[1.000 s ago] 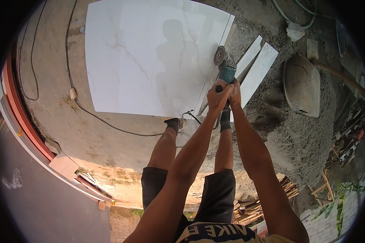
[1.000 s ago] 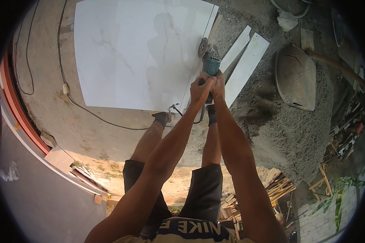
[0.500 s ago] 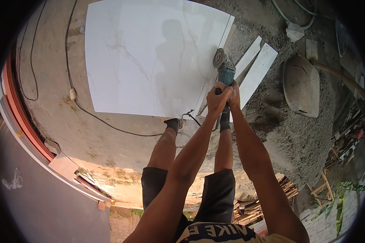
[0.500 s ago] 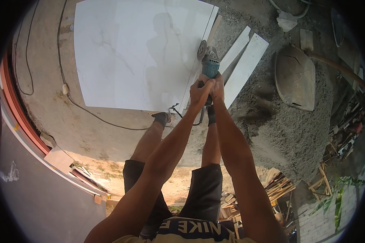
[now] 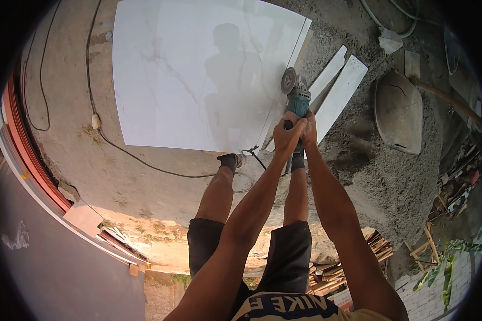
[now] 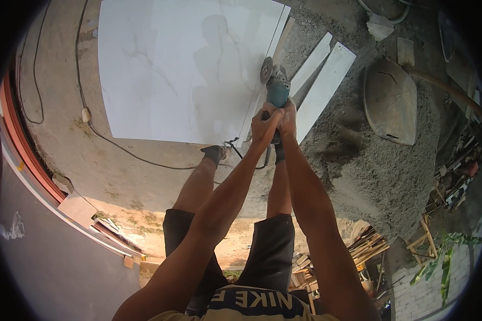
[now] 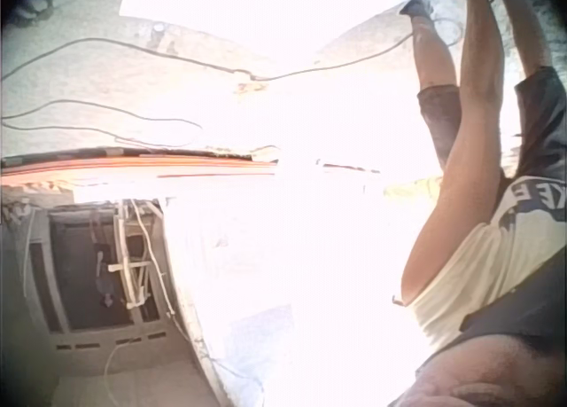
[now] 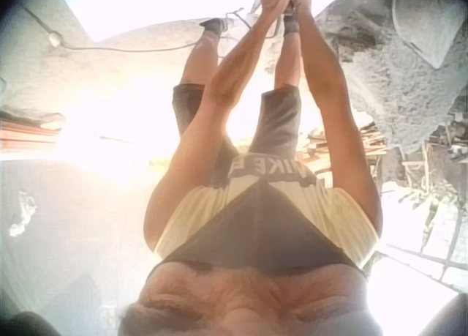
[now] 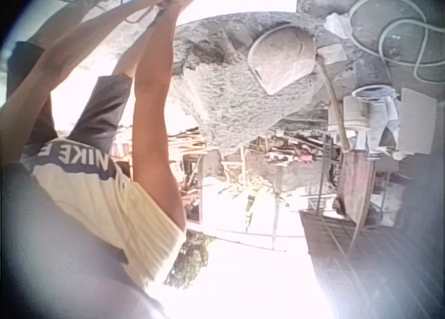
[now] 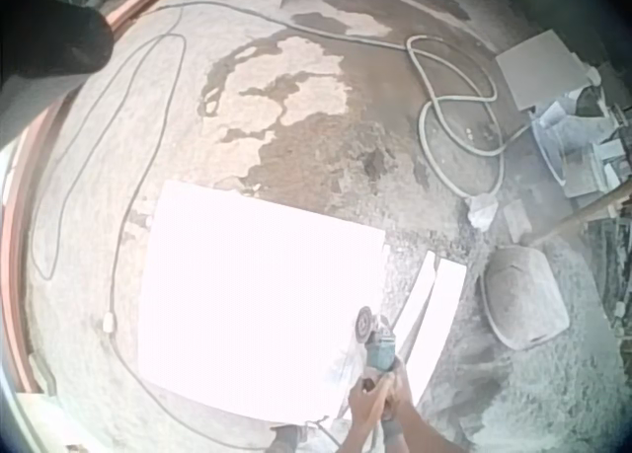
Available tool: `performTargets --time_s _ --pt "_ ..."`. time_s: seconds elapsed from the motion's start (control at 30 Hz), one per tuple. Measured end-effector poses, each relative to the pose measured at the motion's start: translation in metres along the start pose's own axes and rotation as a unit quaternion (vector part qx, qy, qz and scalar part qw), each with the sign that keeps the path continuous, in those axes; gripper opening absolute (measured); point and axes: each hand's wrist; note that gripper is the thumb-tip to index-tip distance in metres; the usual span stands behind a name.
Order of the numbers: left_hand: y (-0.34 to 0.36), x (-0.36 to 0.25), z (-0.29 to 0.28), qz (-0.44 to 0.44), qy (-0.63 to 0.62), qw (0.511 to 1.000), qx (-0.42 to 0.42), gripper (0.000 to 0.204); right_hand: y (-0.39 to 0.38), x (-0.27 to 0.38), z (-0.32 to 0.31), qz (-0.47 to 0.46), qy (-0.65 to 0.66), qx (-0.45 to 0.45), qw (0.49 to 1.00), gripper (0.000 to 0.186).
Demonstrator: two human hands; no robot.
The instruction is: The person uses an angle grinder to cut strips from a large white tile and then moves the tile and the cut pieces aside.
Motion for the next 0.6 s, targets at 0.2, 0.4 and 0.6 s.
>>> performTargets --time_s 0.2,0.4,0.6 --pt "-0.007 0.003 0.000 0.009 -0.027 1.000 -0.012 0.052 -0.007 0.011 0.000 0.033 0.035 -0.002 0.999 0.027" --pt "-0.006 0.005 -0.006 -0.005 -0.007 1.000 -0.004 0.050 -0.010 0.005 -0.003 0.052 -0.008 0.096 0.994 0.050" --pt "-0.006 0.002 -0.003 -0.008 -0.010 1.000 0.000 0.051 -0.005 0.004 0.003 0.088 -0.022 0.025 0.996 0.031"
Point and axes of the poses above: each hand's wrist, its own y-axis towards the middle knuckle, its own z-axis out of the palm, x = y × z, and after that the axes turned 6 degrees about -z, right-handed
